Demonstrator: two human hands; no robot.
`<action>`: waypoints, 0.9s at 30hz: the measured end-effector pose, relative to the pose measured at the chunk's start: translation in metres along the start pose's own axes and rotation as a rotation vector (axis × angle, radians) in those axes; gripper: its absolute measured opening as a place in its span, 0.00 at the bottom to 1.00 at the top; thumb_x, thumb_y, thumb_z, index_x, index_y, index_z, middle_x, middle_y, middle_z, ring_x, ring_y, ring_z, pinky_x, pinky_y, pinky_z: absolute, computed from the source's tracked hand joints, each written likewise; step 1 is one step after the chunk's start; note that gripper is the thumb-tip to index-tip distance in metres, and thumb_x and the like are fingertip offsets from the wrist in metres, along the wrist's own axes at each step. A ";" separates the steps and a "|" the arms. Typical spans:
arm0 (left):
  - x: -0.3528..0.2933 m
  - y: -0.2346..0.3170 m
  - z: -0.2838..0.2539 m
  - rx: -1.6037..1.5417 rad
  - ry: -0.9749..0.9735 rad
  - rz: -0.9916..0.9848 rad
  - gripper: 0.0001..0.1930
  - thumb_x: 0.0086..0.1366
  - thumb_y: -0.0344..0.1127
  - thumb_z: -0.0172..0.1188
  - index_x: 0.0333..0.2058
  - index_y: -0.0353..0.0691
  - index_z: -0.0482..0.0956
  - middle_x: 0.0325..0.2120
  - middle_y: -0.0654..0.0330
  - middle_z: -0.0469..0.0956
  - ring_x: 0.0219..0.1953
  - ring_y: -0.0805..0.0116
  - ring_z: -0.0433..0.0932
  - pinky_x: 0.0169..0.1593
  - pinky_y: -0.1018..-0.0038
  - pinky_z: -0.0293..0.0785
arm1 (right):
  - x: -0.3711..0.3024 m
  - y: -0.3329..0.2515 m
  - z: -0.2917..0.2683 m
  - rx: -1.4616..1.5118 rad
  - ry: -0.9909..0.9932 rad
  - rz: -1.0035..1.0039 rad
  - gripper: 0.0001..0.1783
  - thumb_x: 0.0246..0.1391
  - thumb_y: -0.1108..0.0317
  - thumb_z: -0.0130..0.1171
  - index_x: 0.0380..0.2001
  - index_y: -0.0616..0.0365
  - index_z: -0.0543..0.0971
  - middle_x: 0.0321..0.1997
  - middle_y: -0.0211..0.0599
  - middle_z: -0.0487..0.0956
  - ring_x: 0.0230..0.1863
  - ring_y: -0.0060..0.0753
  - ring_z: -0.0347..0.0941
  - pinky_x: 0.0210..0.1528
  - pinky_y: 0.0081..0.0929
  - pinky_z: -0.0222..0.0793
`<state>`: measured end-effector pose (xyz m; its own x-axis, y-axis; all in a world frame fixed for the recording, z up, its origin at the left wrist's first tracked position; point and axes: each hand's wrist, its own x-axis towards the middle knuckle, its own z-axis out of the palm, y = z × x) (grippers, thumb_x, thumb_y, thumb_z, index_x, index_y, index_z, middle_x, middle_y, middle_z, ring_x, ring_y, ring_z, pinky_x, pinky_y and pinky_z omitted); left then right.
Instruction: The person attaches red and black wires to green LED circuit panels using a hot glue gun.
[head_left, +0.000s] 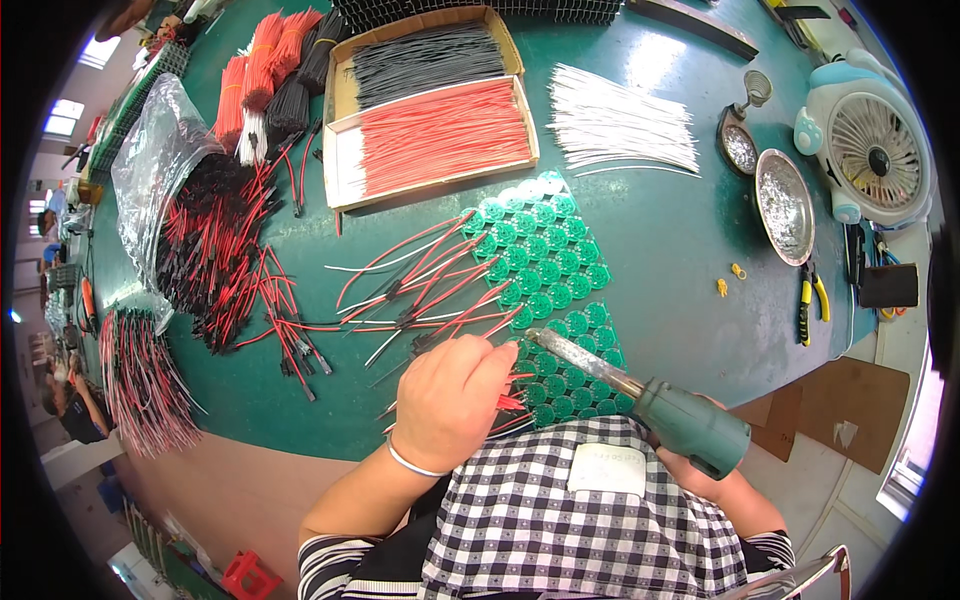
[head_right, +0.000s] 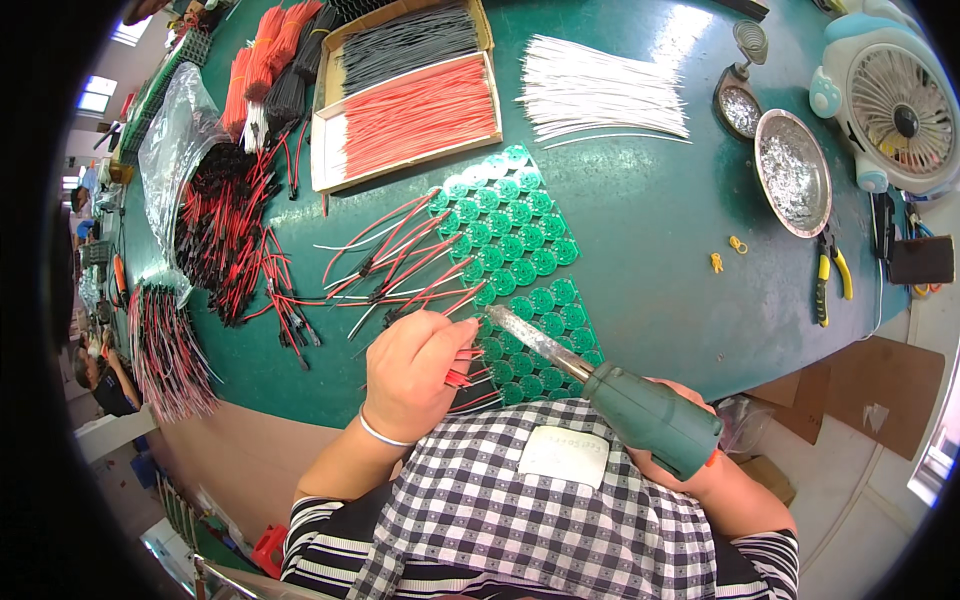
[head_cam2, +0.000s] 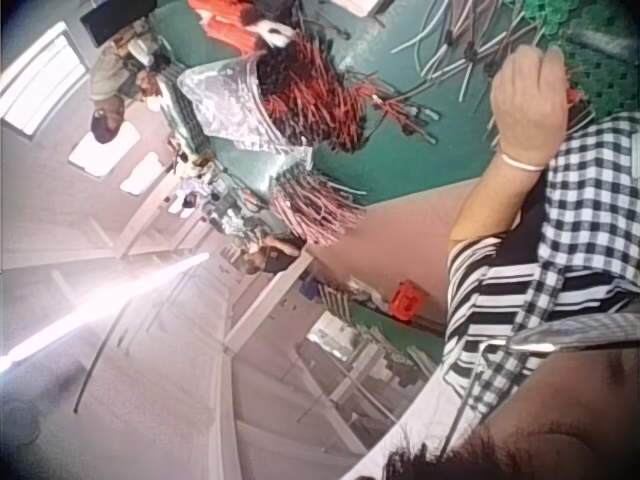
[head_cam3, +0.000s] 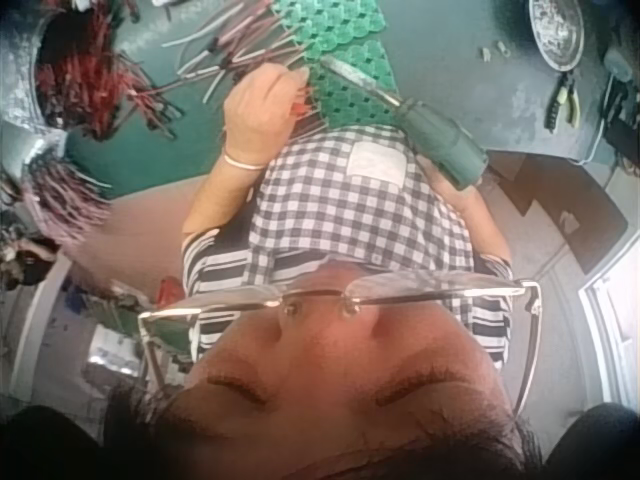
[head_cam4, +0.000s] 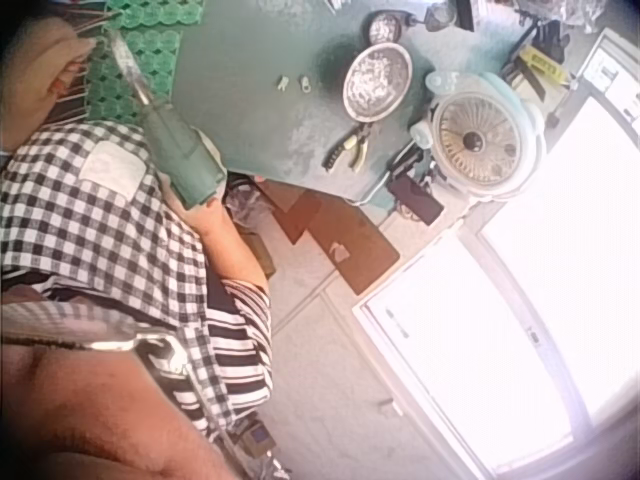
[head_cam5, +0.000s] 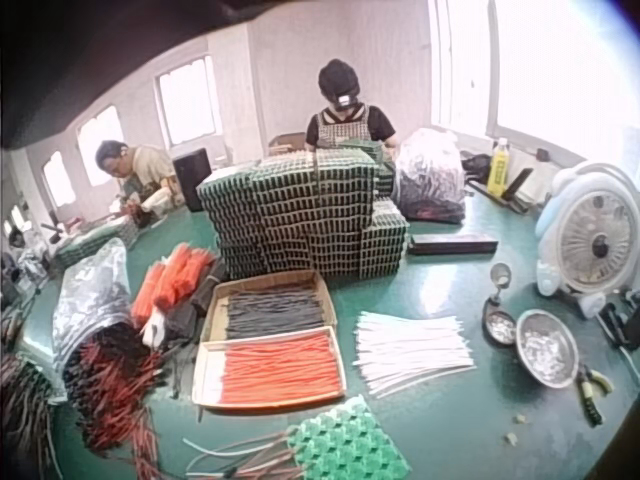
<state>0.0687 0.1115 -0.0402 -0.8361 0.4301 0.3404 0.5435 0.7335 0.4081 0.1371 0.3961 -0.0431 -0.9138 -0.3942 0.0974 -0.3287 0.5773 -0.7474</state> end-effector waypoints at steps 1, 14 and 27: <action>0.000 0.000 0.000 -0.004 -0.011 -0.006 0.15 0.42 0.23 0.65 0.33 0.37 0.79 0.24 0.60 0.72 0.24 0.62 0.74 0.26 0.71 0.70 | 0.000 0.000 -0.001 -0.003 -0.018 -0.011 0.18 0.34 0.71 0.60 0.36 0.56 0.79 0.37 0.39 0.79 0.38 0.45 0.73 0.45 0.38 0.67; 0.002 0.001 0.001 0.005 -0.031 -0.021 0.14 0.44 0.23 0.65 0.33 0.38 0.78 0.23 0.59 0.72 0.23 0.62 0.73 0.25 0.70 0.70 | 0.004 -0.001 0.001 0.088 -0.038 0.034 0.18 0.34 0.72 0.59 0.36 0.57 0.79 0.38 0.39 0.78 0.40 0.47 0.73 0.47 0.41 0.67; 0.003 0.002 -0.001 0.022 -0.035 -0.021 0.14 0.43 0.23 0.65 0.33 0.38 0.79 0.23 0.60 0.72 0.23 0.62 0.73 0.25 0.70 0.70 | 0.004 -0.005 -0.003 0.097 -0.072 0.036 0.17 0.42 0.74 0.60 0.39 0.59 0.78 0.42 0.40 0.79 0.45 0.42 0.76 0.55 0.39 0.67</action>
<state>0.0674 0.1140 -0.0372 -0.8497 0.4323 0.3019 0.5242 0.7541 0.3957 0.1340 0.3936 -0.0371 -0.9040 -0.4268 0.0246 -0.2682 0.5215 -0.8100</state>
